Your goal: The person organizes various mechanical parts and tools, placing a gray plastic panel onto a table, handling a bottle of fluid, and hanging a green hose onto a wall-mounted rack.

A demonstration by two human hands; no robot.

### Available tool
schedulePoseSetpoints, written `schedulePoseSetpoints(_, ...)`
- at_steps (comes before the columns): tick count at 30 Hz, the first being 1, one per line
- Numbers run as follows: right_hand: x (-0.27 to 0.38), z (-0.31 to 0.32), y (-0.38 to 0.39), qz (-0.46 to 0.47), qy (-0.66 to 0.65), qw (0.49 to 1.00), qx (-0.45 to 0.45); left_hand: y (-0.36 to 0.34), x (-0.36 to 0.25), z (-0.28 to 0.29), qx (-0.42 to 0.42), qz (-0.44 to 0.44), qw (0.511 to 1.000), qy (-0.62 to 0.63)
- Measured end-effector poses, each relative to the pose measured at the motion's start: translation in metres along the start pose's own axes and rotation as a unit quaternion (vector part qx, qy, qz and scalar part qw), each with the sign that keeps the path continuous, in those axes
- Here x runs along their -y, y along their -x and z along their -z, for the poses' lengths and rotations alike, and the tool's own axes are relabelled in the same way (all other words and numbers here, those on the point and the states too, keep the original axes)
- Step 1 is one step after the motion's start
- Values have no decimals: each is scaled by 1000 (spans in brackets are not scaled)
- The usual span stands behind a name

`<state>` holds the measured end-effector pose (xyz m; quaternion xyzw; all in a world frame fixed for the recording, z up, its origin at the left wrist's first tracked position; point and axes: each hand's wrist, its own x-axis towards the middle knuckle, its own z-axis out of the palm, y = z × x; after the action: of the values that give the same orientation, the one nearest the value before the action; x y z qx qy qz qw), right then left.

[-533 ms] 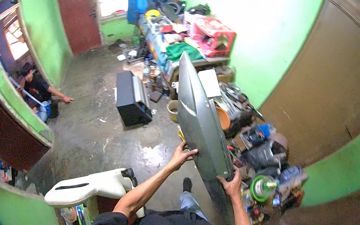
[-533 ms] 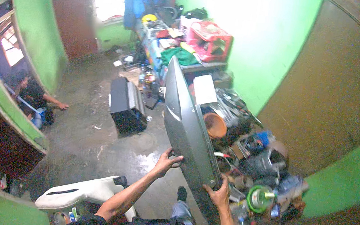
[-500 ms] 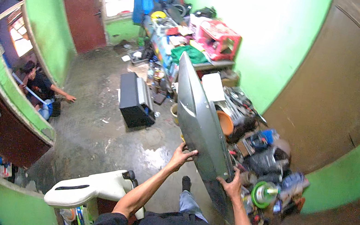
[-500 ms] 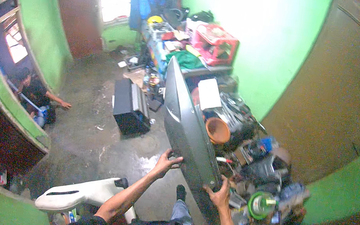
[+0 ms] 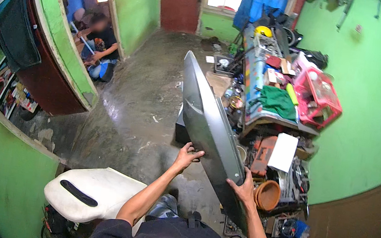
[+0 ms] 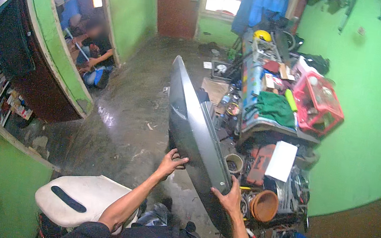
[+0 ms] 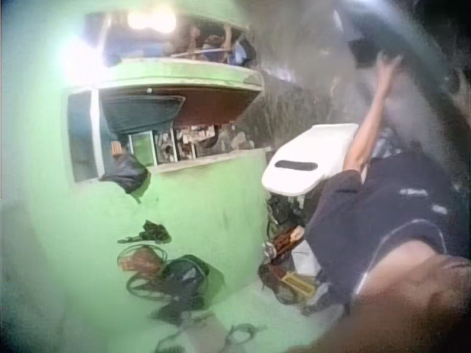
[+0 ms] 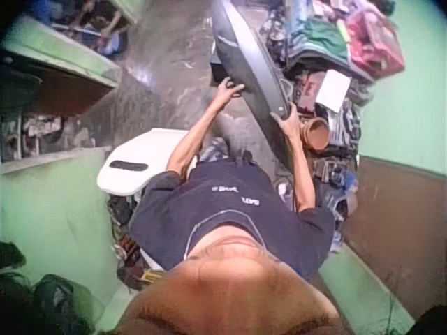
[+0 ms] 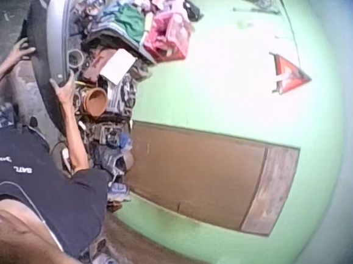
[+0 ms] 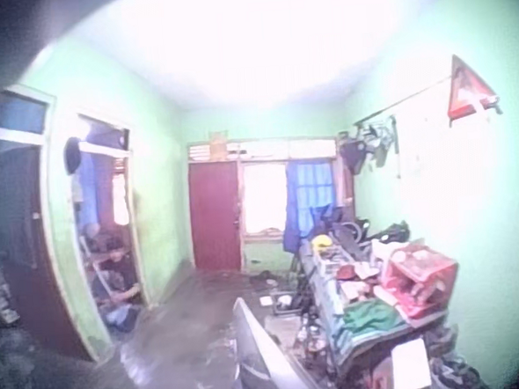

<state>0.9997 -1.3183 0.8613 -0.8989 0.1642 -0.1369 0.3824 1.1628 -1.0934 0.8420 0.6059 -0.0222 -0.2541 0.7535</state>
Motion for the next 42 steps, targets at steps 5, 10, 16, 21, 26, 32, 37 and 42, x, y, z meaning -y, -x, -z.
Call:
schedulePoseSetpoints(5,58,-67,-127,77,142,982,95,-110,-21,84,-53,-20,998,-3)
schedulePoseSetpoints(10,113,-151,-247,36,90,991,91,-234,-75,173,-42,-73,996,-25)
schedulePoseSetpoints(16,166,-228,-373,-17,52,997,60,-366,-159,242,-34,3,997,-64)
schedulePoseSetpoints(21,177,-289,-506,-12,92,995,26,-518,-197,291,-8,25,999,-29)
schedulePoseSetpoints(26,156,-326,-662,-8,69,998,10,-678,-252,297,18,6,1000,-20)
schedulePoseSetpoints(32,203,-358,-837,-7,88,996,6,-879,-312,359,32,49,998,-13)
schedulePoseSetpoints(37,208,-398,-988,2,111,994,-12,-1019,-382,366,43,13,999,20)
schedulePoseSetpoints(42,190,-426,-1132,-33,145,989,-23,-1181,-424,372,71,25,997,-5)
